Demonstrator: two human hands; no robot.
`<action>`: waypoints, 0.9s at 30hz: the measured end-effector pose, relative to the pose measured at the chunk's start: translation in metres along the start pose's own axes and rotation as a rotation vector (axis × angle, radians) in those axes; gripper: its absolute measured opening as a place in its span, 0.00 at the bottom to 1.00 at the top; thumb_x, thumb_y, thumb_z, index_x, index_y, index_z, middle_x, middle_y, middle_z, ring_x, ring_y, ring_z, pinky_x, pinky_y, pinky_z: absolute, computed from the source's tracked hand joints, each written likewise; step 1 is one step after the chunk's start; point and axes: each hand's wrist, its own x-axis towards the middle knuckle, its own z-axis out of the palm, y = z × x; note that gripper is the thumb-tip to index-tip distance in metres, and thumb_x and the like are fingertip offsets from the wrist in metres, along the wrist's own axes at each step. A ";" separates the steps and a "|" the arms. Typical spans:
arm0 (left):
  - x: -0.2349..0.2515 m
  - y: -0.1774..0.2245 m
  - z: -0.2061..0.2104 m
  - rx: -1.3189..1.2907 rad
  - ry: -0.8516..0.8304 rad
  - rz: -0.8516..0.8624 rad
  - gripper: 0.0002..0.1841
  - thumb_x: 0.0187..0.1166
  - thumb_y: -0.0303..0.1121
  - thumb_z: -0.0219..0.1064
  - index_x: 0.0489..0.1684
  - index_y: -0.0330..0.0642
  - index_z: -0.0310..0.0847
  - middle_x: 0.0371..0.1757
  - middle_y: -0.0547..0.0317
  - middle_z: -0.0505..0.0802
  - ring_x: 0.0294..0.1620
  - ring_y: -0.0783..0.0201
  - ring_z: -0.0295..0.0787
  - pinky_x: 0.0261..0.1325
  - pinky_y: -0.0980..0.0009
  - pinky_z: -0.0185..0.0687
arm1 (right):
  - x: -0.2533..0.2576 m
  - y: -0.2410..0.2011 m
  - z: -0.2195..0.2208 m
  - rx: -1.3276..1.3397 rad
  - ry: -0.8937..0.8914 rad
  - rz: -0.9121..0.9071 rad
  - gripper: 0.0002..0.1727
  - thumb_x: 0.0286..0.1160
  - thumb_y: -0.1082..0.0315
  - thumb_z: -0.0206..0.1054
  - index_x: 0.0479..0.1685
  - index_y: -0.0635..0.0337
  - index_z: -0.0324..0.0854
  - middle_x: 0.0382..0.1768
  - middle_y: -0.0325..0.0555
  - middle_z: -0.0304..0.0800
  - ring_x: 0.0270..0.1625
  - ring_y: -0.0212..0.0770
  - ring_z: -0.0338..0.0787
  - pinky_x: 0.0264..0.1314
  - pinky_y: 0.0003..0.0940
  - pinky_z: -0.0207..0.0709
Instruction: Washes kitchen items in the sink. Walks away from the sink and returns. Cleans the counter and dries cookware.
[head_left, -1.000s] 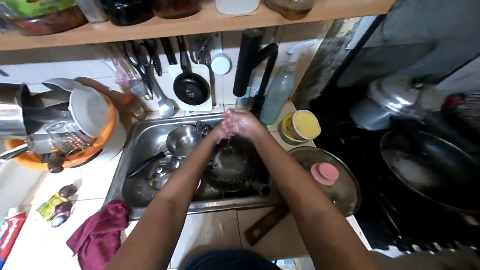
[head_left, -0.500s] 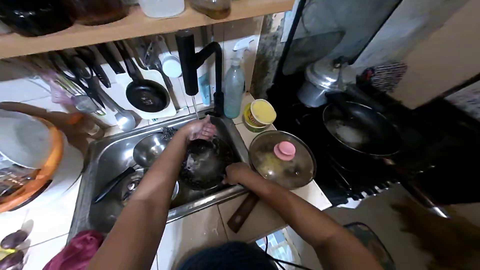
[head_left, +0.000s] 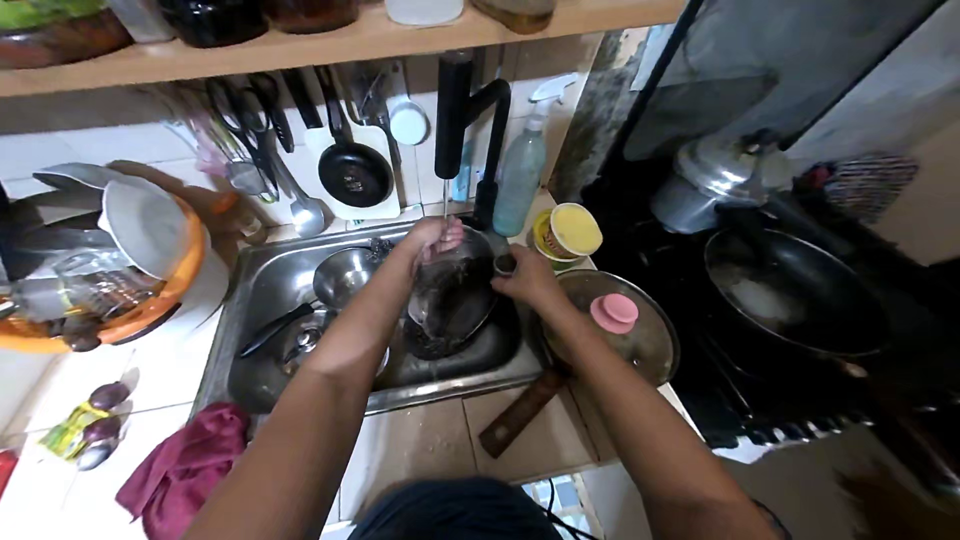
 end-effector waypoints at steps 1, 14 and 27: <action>-0.001 0.003 0.001 -0.120 0.020 0.011 0.20 0.97 0.36 0.42 0.72 0.30 0.70 0.53 0.52 0.87 0.47 0.68 0.88 0.56 0.72 0.84 | 0.004 0.001 0.001 0.078 0.056 -0.057 0.30 0.64 0.68 0.81 0.67 0.70 0.80 0.57 0.69 0.89 0.62 0.66 0.88 0.67 0.65 0.77; -0.045 0.037 -0.004 0.426 -0.155 0.012 0.22 0.97 0.38 0.44 0.77 0.32 0.70 0.64 0.45 0.87 0.57 0.63 0.88 0.63 0.66 0.82 | 0.064 -0.004 0.035 0.744 0.323 0.098 0.37 0.83 0.61 0.69 0.84 0.69 0.55 0.61 0.69 0.81 0.48 0.52 0.88 0.54 0.49 0.83; -0.038 0.047 -0.046 1.093 -0.175 0.294 0.23 0.97 0.36 0.44 0.70 0.23 0.76 0.70 0.26 0.83 0.76 0.36 0.78 0.81 0.41 0.64 | 0.094 0.001 0.012 1.140 0.434 0.464 0.37 0.93 0.54 0.55 0.91 0.63 0.43 0.78 0.66 0.67 0.68 0.54 0.81 0.65 0.48 0.80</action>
